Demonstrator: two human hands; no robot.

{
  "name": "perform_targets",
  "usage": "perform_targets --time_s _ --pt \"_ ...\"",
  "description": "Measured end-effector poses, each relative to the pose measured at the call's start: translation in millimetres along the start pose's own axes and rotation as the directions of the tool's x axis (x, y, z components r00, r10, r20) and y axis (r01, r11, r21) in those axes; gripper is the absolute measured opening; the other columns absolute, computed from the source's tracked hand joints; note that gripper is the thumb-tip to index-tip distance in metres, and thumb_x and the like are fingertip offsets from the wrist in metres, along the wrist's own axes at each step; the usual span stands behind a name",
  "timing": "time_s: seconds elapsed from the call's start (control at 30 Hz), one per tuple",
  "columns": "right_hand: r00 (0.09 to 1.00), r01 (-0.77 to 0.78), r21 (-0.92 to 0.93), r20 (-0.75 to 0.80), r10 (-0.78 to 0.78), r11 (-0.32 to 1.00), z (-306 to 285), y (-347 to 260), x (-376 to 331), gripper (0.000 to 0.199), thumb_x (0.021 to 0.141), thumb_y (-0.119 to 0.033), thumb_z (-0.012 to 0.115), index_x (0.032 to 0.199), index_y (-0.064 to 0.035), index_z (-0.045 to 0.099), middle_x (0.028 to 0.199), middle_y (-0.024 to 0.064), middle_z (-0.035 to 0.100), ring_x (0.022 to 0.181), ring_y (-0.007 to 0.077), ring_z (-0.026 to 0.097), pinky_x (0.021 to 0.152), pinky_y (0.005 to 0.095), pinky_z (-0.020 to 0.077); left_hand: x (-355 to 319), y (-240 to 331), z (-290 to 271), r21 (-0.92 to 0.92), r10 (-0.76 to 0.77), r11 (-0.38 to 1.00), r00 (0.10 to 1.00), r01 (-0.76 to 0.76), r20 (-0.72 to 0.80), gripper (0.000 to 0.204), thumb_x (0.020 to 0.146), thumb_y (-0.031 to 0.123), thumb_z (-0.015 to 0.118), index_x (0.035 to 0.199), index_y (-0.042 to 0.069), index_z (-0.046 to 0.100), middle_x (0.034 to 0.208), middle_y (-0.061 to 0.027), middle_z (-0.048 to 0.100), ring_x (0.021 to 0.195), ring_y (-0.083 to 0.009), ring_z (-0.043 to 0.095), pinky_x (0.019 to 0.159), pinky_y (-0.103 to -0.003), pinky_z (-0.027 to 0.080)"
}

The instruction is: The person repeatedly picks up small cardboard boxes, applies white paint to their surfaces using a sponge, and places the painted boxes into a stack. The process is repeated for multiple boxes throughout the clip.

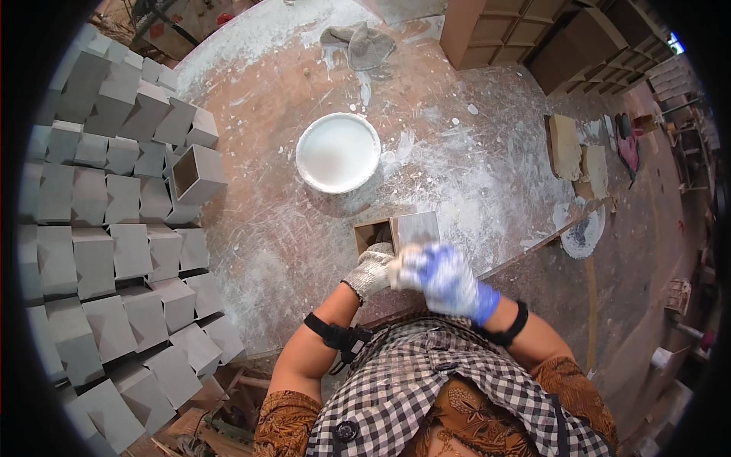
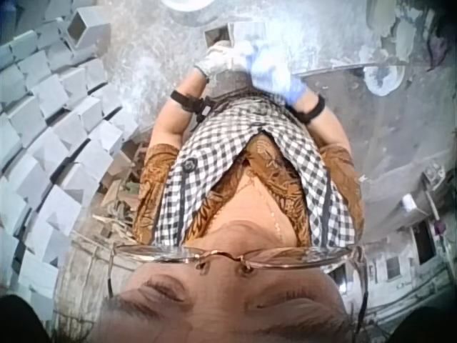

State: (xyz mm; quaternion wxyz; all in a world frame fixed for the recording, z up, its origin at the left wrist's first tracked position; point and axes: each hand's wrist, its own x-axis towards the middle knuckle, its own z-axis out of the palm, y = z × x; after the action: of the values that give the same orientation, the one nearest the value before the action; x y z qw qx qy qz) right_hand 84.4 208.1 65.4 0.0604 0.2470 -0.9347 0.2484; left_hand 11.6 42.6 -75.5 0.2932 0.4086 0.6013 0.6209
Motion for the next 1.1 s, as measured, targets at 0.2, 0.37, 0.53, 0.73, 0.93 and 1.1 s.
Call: perform_targets --time_s 0.2,0.37,0.53,0.73,0.93,1.1 --pt "0.994 -0.107 0.021 -0.016 0.108 0.994 -12 29 48 0.053 0.058 -0.012 0.069 0.110 -0.0230 0.060 0.109 0.0003 0.056 0.101 0.0207 0.053 0.083 0.0372 0.0444 -2 -4 10 0.841 -0.451 0.510 0.889 0.180 0.083 0.030 0.084 0.022 0.058 0.110 0.009 0.060 0.105 -0.0104 0.061 0.095 -0.0262 0.060 0.086 -0.037 0.048" --pt "1.000 -0.031 -0.037 -0.003 0.031 0.999 -13 26 48 0.058 0.057 -0.012 0.070 0.112 -0.0240 0.057 0.110 -0.0003 0.053 0.101 0.0213 0.051 0.085 0.0376 0.0424 12 52 -4 0.544 -0.589 0.722 0.792 0.426 0.162 0.034 0.086 0.022 0.056 0.118 0.010 0.056 0.112 -0.0106 0.059 0.096 -0.0254 0.060 0.083 -0.037 0.049" --pt "0.958 0.003 0.052 0.287 -0.018 0.999 -29 -18 -3 0.056 0.055 -0.009 0.065 0.109 -0.0234 0.061 0.111 0.0010 0.057 0.098 0.0210 0.055 0.085 0.0379 0.0429 18 58 -4 0.585 -0.709 0.632 0.685 0.508 0.170 0.032 0.087 0.024 0.054 0.113 0.007 0.059 0.107 -0.0115 0.061 0.095 -0.0229 0.061 0.080 -0.038 0.050" --pt "0.996 -0.076 0.006 0.039 0.076 0.997 -29 20 51 0.040 0.064 -0.009 0.062 0.102 -0.0137 0.054 0.096 0.0046 0.054 0.090 0.0210 0.056 0.076 0.0356 0.0462 5 -9 11 0.491 -0.632 0.660 0.774 0.568 -0.047 0.031 0.088 0.025 0.050 0.112 0.009 0.062 0.114 -0.0160 0.060 0.105 -0.0255 0.058 0.089 -0.039 0.046" --pt "0.926 -0.054 -0.160 0.361 0.109 0.986 -30 -1 50 0.049 0.061 -0.013 0.065 0.109 -0.0125 0.057 0.102 0.0080 0.053 0.097 0.0225 0.052 0.081 0.0379 0.0441 -12 -2 1 0.661 -0.231 0.734 0.972 0.152 0.033 0.039 0.089 0.030 0.052 0.120 0.007 0.055 0.119 -0.0114 0.057 0.108 -0.0221 0.054 0.091 -0.035 0.045" --pt "0.851 0.098 0.151 0.499 -0.162 0.984 -51 -27 -6 0.056 0.058 -0.010 0.064 0.113 -0.0160 0.057 0.107 0.0040 0.055 0.094 0.0205 0.055 0.082 0.0357 0.0443 33 89 -3 0.702 -0.678 0.548 0.733 0.455 0.053 0.037 0.087 0.033 0.050 0.110 0.006 0.061 0.108 -0.0209 0.061 0.097 -0.0329 0.061 0.079 -0.045 0.049"
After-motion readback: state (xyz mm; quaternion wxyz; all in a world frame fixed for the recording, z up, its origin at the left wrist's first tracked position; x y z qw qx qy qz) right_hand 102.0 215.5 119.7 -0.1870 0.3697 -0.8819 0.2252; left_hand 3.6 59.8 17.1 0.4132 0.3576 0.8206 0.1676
